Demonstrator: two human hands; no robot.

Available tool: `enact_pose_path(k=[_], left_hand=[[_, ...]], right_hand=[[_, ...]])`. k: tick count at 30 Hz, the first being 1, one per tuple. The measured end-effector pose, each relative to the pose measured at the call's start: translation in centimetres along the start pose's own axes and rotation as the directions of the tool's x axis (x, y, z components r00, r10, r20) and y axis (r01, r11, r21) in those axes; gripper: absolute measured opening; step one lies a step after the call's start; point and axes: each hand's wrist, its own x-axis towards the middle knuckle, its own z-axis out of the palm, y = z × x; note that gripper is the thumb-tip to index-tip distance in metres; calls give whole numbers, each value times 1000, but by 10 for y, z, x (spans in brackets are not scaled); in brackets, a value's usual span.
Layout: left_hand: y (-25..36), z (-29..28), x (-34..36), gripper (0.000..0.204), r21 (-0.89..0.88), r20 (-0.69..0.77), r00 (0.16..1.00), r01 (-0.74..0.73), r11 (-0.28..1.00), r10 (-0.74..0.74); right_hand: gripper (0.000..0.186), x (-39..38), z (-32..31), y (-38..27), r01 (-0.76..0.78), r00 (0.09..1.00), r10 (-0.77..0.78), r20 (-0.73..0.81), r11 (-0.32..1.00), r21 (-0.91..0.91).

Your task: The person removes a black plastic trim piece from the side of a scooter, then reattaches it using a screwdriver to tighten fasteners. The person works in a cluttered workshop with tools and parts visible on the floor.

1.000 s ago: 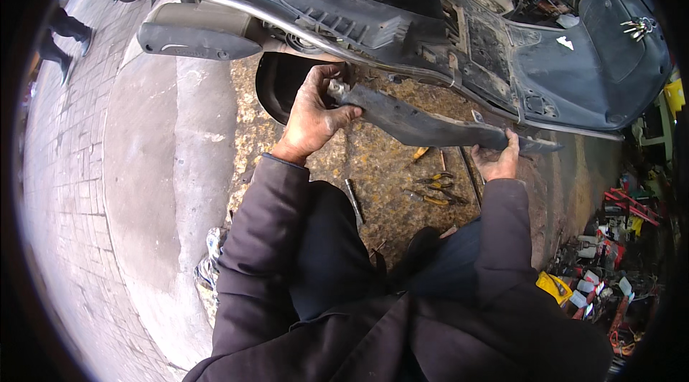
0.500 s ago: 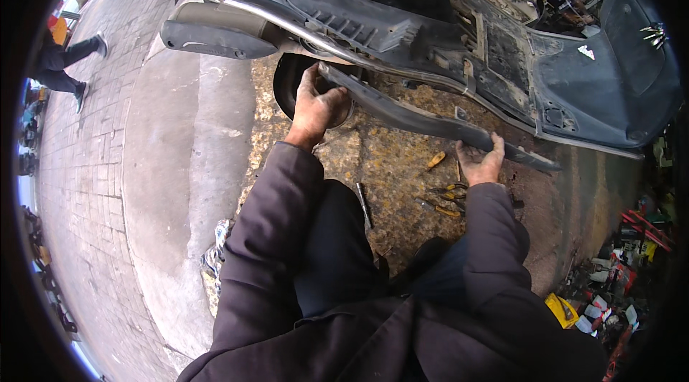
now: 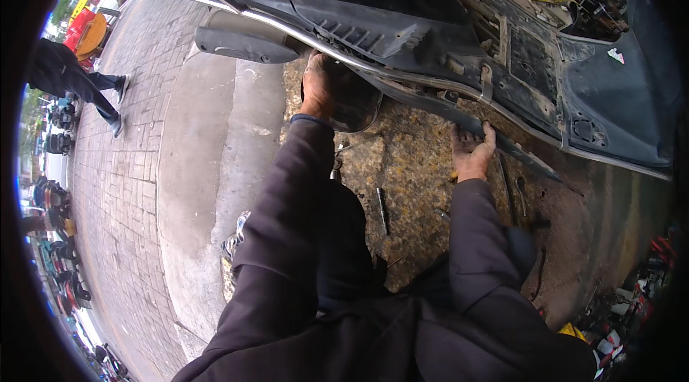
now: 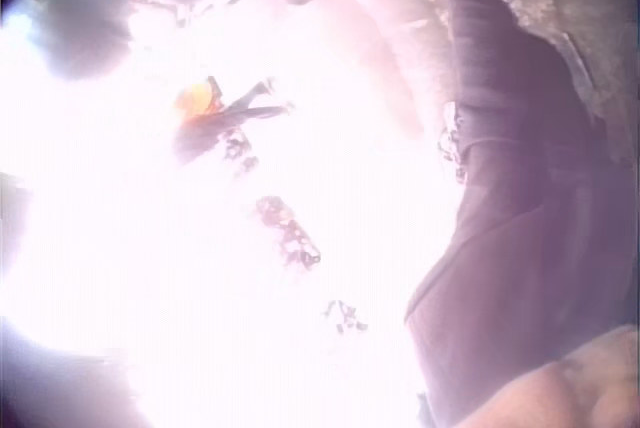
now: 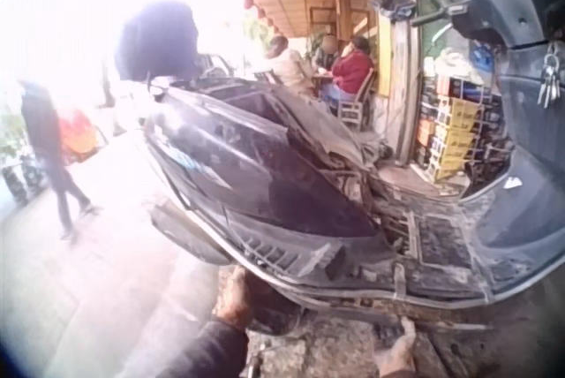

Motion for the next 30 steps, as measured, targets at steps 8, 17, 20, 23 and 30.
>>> enact_pose_path(k=[8,17,20,23,30], left_hand=[[-6,26,3,38,-349,-189,976,32,937,-104],[-3,-8,4,40,-25,-345,928,144,989,-144],[2,-25,0,41,86,-254,964,99,991,-75],[12,-42,6,39,169,-413,902,209,963,-123],[22,-65,12,62,146,-469,858,308,940,-208]], right_hand=[[34,20,13,-5,22,997,-24,73,1000,20],[27,7,-2,-2,2,994,16,105,986,-168],[25,-1,-7,6,-52,999,52,-6,977,-208],[22,-12,-12,18,-33,999,24,-33,951,-309],[19,-28,-13,22,18,1000,-17,6,972,-233]])
